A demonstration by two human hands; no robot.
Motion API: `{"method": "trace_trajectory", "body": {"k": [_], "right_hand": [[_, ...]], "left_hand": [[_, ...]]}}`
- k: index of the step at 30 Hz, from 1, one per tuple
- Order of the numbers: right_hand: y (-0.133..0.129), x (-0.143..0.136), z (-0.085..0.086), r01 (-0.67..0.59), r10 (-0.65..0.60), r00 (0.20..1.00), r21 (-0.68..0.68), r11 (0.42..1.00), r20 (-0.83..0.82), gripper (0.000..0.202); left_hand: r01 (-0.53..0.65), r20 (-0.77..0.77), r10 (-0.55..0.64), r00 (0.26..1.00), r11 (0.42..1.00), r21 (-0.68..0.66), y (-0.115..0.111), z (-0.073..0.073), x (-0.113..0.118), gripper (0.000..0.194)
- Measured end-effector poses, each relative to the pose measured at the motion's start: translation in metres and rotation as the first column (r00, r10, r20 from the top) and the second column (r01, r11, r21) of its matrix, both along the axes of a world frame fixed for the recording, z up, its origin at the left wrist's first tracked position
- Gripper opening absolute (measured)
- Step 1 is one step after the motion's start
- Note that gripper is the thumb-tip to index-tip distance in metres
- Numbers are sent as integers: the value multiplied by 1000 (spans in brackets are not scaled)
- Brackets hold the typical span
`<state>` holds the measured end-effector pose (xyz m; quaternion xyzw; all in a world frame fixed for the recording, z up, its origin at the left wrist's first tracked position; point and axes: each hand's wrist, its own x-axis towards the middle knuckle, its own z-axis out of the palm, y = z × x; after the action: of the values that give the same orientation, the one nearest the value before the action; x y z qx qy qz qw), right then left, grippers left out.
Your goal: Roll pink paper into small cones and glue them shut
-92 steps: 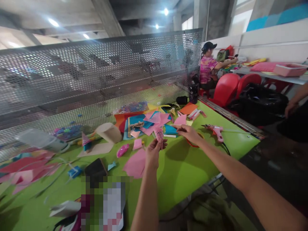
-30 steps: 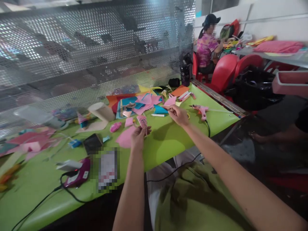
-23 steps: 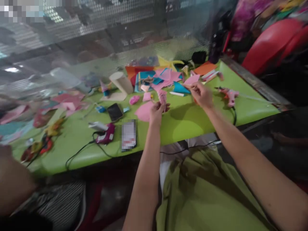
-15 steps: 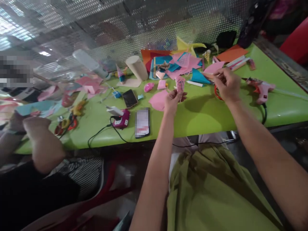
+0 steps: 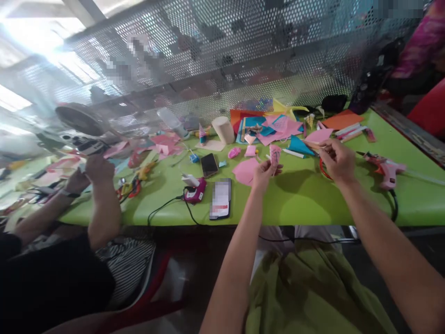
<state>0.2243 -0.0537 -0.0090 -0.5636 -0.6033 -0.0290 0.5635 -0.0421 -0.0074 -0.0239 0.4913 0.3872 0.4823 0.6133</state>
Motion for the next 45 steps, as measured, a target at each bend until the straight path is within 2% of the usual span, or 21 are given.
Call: {"method": "trace_trajectory", "body": {"k": [6, 12, 23, 34, 45], "right_hand": [[-1, 3, -2, 11, -12, 1000, -26, 1000, -15, 21], [-1, 6, -5, 33, -31, 999, -88, 996, 16, 27], [8, 11, -15, 111, -110, 994, -75, 991, 10, 33], [4, 7, -10, 58, -56, 998, -105, 993, 23, 33], [4, 10, -11, 76, -76, 997, -79, 994, 6, 29]], "left_hand": [[62, 32, -62, 998, 998, 17, 0, -3, 3, 63], [102, 72, -104, 992, 994, 36, -4, -7, 2, 67], [94, 110, -95, 989, 996, 8, 3, -17, 3, 68], [54, 147, -58, 987, 998, 29, -2, -8, -3, 66], [16, 115, -19, 993, 999, 27, -1, -5, -2, 64]]}}
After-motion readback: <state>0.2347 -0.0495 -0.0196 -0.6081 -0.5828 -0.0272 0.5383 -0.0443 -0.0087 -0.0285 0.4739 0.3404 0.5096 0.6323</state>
